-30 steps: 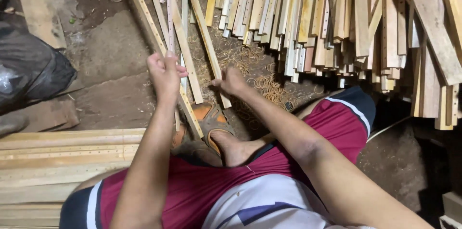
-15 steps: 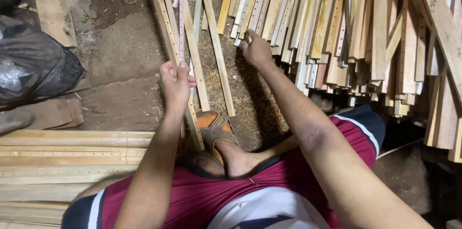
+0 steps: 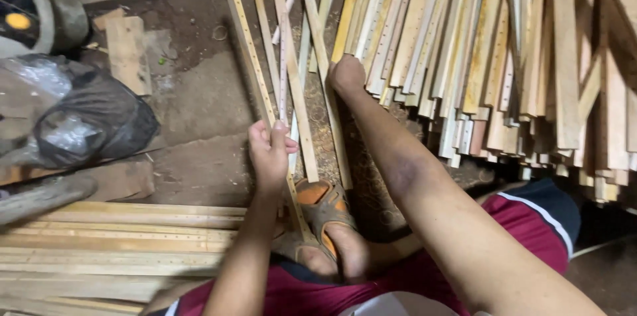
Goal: The person sits on the floor and repeatedly picks up thin wooden strips with pre-drilled holes from a pile, inspects them, and places them into a separate stack. The person handles the strips one by one or in small groups, organizing them into a neat pile.
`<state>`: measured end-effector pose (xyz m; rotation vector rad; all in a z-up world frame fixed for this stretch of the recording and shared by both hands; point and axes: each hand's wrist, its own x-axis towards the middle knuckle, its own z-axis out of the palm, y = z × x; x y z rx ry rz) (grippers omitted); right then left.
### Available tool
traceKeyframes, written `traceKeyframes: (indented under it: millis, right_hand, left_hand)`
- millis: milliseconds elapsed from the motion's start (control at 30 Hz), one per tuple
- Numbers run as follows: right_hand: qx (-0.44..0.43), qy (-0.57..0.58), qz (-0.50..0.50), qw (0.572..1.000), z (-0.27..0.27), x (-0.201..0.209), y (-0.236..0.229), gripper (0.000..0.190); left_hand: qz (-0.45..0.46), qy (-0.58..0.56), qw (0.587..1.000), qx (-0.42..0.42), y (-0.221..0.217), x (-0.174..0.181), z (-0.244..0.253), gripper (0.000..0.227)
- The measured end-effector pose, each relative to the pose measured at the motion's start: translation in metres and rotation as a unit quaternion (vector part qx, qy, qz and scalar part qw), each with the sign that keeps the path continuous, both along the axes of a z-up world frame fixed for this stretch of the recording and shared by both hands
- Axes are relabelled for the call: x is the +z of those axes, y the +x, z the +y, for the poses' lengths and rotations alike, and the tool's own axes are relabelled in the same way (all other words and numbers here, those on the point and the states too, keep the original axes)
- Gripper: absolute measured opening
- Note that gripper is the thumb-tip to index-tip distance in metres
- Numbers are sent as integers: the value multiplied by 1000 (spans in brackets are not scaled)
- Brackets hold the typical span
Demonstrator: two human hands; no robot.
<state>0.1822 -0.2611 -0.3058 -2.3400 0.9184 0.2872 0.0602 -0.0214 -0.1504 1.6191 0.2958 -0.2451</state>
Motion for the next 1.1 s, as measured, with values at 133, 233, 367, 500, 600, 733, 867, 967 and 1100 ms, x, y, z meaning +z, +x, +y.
traceKeyframes:
  millis: [133, 233, 367, 500, 600, 733, 867, 967, 1100]
  right_hand:
    - [6, -46, 23, 999, 3, -2, 7, 45]
    - [32, -27, -1, 999, -6, 7, -4, 48]
    - [-230, 417, -157, 865, -15, 90, -50, 23]
    - [-217, 500, -163, 822, -18, 160, -92, 25]
    - [-199, 502, -179, 822, -39, 139, -100, 18]
    - [-200, 523, -171, 811, -43, 143, -114, 15]
    - [-84, 491, -224, 838, -33, 138, -142, 16]
    - [-8, 478, -232, 847, -20, 154, -159, 7]
    - [79, 464, -193, 861, -11, 179, -185, 31]
  left_hand:
    - [21, 9, 999, 24, -1, 9, 4, 52]
    - [14, 12, 1000, 25, -1, 9, 6, 49]
    - [-2, 11, 999, 30, 2, 10, 3, 50]
    - [-5, 2, 1000, 18, -2, 4, 0, 52]
    - [-8, -32, 999, -2, -3, 15, -3, 53]
    - [-9, -51, 999, -17, -3, 18, -3, 52]
    - [-25, -93, 995, -34, 5, 11, 0, 51]
    - [-28, -106, 994, -29, 6, 13, 0, 50]
    - [-33, -123, 992, -15, 5, 17, -2, 47]
